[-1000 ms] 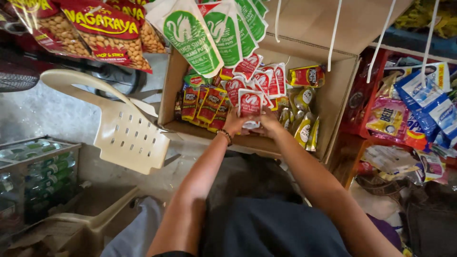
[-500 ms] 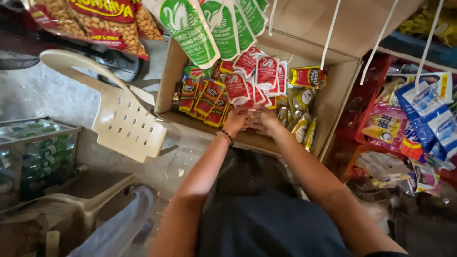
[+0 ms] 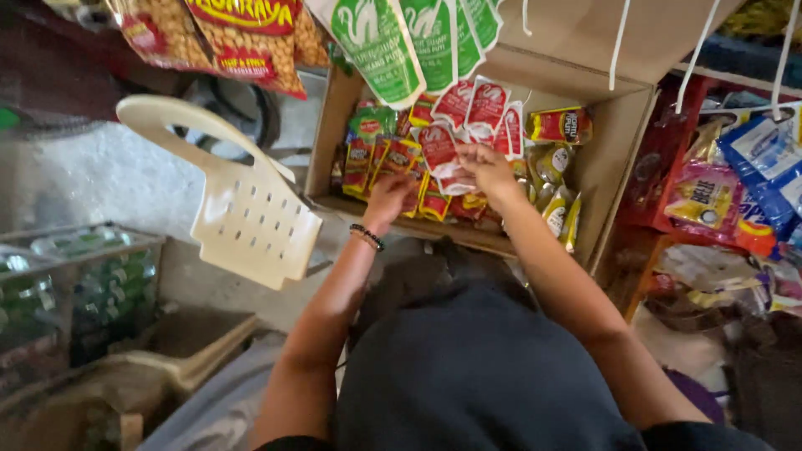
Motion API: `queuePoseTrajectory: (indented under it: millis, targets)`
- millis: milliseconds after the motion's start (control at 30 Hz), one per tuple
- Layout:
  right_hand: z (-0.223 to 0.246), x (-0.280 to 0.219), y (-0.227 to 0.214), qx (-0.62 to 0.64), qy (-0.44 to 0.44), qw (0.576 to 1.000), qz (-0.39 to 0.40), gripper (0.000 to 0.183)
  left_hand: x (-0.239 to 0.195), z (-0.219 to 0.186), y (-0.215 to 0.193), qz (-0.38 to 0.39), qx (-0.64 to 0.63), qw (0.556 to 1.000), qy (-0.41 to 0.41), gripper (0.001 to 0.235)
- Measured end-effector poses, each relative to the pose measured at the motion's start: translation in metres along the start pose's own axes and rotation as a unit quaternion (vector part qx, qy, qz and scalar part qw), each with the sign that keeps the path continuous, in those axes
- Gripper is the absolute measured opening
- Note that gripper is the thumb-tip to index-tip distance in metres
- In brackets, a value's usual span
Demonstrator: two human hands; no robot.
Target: The person organizes sauce packets and plastic containers in a box, picking up individual packets and arranging them among existing items.
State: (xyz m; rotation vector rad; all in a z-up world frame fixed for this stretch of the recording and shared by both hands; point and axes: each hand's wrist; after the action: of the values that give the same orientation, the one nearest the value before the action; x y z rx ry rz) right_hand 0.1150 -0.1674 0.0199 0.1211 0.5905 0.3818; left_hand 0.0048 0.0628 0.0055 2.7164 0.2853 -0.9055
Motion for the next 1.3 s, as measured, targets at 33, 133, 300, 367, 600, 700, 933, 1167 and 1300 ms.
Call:
queuePoseTrajectory:
  millis: [33, 133, 300, 367, 600, 700, 933, 1167, 1300]
  targets:
    - [0.011, -0.007, 0.012, 0.004, -0.010, 1.000, -0.006, 0.027, 0.010, 0.002, -0.012, 0.008, 0.007, 1.000, 0.006, 0.019]
    - [0.021, -0.021, 0.039, 0.014, 0.070, 0.997, -0.040, 0.026, 0.046, 0.001, -0.046, -0.031, 0.139, 0.989, 0.045, 0.020]
    - [-0.054, -0.023, 0.048, 0.117, 0.080, 0.984, -0.109, 0.021, 0.135, 0.034, -0.070, -0.072, 0.410, 0.907, 0.060, 0.018]
    - [-0.076, 0.000, 0.056, 0.111, 0.066, 0.983, -0.127, 0.022, 0.170, 0.042, -0.058, -0.006, 0.388, 0.918, 0.079, 0.019]
    - [-0.117, 0.098, 0.060, 0.161, -0.012, 0.978, -0.134, 0.020, 0.202, -0.007, -0.002, -0.087, 0.556, 0.827, 0.001, 0.050]
    - [-0.082, 0.084, 0.067, 0.078, 0.017, 0.984, -0.158, 0.018, 0.274, 0.062, -0.016, -0.176, 0.640, 0.633, 0.398, 0.040]
    - [-0.124, 0.027, 0.058, 0.049, 0.039, 0.986, -0.155, 0.018, 0.257, 0.026, 0.016, -0.118, 0.592, 0.697, 0.388, 0.037]
    - [-0.165, 0.005, 0.049, 0.092, 0.056, 0.978, -0.177, 0.018, 0.240, 0.002, 0.011, -0.068, 0.549, 0.745, 0.373, 0.034]
    - [-0.141, -0.008, 0.054, 0.067, 0.082, 0.980, -0.170, 0.018, 0.277, 0.028, -0.015, -0.045, 0.532, 0.758, 0.375, 0.034]
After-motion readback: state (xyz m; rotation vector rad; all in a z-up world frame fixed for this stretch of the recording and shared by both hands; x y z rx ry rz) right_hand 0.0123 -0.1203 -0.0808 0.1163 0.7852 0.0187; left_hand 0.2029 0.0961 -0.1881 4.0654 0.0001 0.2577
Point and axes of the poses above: each hand's wrist, its own x-axis towards the middle knuckle, its own y-axis out of the palm, z = x × y
